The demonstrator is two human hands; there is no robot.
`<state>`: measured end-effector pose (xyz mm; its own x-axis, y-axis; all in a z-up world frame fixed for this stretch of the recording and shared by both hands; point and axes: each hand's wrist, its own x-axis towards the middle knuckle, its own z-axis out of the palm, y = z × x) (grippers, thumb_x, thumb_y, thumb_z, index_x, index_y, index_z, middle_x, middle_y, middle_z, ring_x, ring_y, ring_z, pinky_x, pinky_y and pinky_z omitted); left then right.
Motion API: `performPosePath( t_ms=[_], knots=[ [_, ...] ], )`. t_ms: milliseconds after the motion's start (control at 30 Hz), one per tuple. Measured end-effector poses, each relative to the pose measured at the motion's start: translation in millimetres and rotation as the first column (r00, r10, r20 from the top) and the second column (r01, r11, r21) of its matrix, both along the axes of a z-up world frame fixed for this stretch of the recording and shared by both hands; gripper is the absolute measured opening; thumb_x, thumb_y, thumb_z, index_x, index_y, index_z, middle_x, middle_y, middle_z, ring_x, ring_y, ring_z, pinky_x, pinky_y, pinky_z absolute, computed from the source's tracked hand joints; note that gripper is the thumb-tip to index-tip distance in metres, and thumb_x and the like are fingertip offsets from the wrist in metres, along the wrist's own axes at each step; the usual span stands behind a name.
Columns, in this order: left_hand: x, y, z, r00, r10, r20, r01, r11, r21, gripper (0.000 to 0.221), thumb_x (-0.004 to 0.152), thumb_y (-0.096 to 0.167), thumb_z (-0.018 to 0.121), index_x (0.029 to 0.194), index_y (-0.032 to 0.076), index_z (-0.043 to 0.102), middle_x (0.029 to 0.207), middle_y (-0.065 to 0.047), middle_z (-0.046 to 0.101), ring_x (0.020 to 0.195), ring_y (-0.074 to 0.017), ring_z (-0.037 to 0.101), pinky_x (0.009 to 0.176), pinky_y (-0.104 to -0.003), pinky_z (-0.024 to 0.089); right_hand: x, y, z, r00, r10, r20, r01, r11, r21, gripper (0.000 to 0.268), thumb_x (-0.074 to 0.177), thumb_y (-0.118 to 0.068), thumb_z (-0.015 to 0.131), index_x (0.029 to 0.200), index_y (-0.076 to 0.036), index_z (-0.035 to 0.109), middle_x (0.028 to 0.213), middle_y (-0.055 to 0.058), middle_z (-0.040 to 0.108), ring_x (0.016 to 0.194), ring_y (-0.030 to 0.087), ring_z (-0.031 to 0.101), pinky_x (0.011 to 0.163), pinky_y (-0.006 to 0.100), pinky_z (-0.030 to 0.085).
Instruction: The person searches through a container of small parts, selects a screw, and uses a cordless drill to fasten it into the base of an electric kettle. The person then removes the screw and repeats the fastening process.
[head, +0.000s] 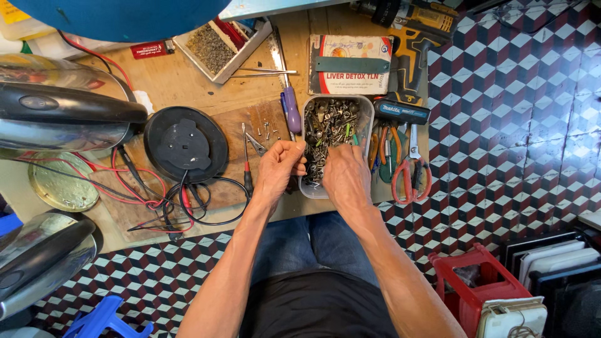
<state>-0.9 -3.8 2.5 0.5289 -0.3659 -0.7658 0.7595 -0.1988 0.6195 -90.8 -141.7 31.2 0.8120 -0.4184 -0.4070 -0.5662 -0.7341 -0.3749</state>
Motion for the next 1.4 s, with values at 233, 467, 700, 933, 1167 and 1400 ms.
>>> performPosePath(
  t_ms=[233,467,700,933,1167,1400],
  knots=[
    [-1,2,-1,1.0,-0.015,0.007,0.015,1.0,-0.012,0.029,0.096,0.033,0.071,0.102,0.005,0.067,0.08,0.0,0.067,0.068,-0.0064,0.062,0.066,-0.023,0.056,40,-22,-15,0.921,0.013,0.389,-0.002,1.0,-0.031,0.052,0.085,-0.004,0.065,0.135,0.006,0.054,0.133,0.029,0.051,0.116,0.049,0.052,0.096,0.056,0.042],
    [0,-2,-2,1.0,0.007,-0.017,-0.007,1.0,-0.005,0.028,0.096,0.033,0.071,0.1,0.006,0.066,0.079,0.001,0.066,0.067,-0.0064,0.061,0.065,-0.023,0.055,11,-15,-4,0.958,0.125,0.26,-0.131,0.991,0.008,0.037,0.089,-0.002,0.062,0.126,-0.001,0.062,0.118,0.017,0.06,0.11,0.037,0.059,0.094,0.05,0.047],
    [0,1,-6,1.0,-0.005,-0.003,0.005,1.0,0.018,0.029,0.095,0.034,0.072,0.1,0.006,0.067,0.079,0.0,0.067,0.067,-0.0071,0.062,0.065,-0.023,0.055,-4,-13,32,0.984,0.179,0.02,-0.18,0.976,0.12,0.031,0.087,-0.011,0.064,0.117,-0.006,0.068,0.106,0.012,0.064,0.103,0.031,0.061,0.089,0.049,0.047],
    [0,3,-4,1.0,-0.028,0.011,0.028,0.999,0.026,0.031,0.095,0.035,0.071,0.101,0.005,0.067,0.079,0.0,0.067,0.068,-0.0072,0.063,0.066,-0.023,0.056,51,-24,-4,0.858,0.172,0.484,-0.113,0.982,-0.15,0.051,0.085,-0.015,0.065,0.132,0.004,0.059,0.127,0.02,0.06,0.118,0.036,0.054,0.097,0.049,0.044],
    [-1,1,-4,1.0,-0.016,0.003,0.016,0.999,0.029,0.031,0.094,0.035,0.072,0.101,0.005,0.067,0.079,0.0,0.067,0.067,-0.0072,0.062,0.065,-0.023,0.055,39,-29,-17,0.959,0.142,0.245,-0.15,0.989,0.013,0.034,0.087,-0.013,0.066,0.118,-0.001,0.063,0.11,0.016,0.062,0.109,0.036,0.055,0.093,0.05,0.046],
    [-1,0,-1,1.0,-0.005,0.012,0.005,1.0,0.01,0.031,0.095,0.035,0.072,0.1,0.005,0.067,0.079,0.001,0.066,0.067,-0.0061,0.061,0.065,-0.022,0.055,6,-8,3,0.952,0.153,0.265,-0.16,0.987,0.004,0.022,0.088,-0.013,0.066,0.107,-0.002,0.067,0.101,0.013,0.062,0.103,0.032,0.058,0.088,0.047,0.049]
  ],
)
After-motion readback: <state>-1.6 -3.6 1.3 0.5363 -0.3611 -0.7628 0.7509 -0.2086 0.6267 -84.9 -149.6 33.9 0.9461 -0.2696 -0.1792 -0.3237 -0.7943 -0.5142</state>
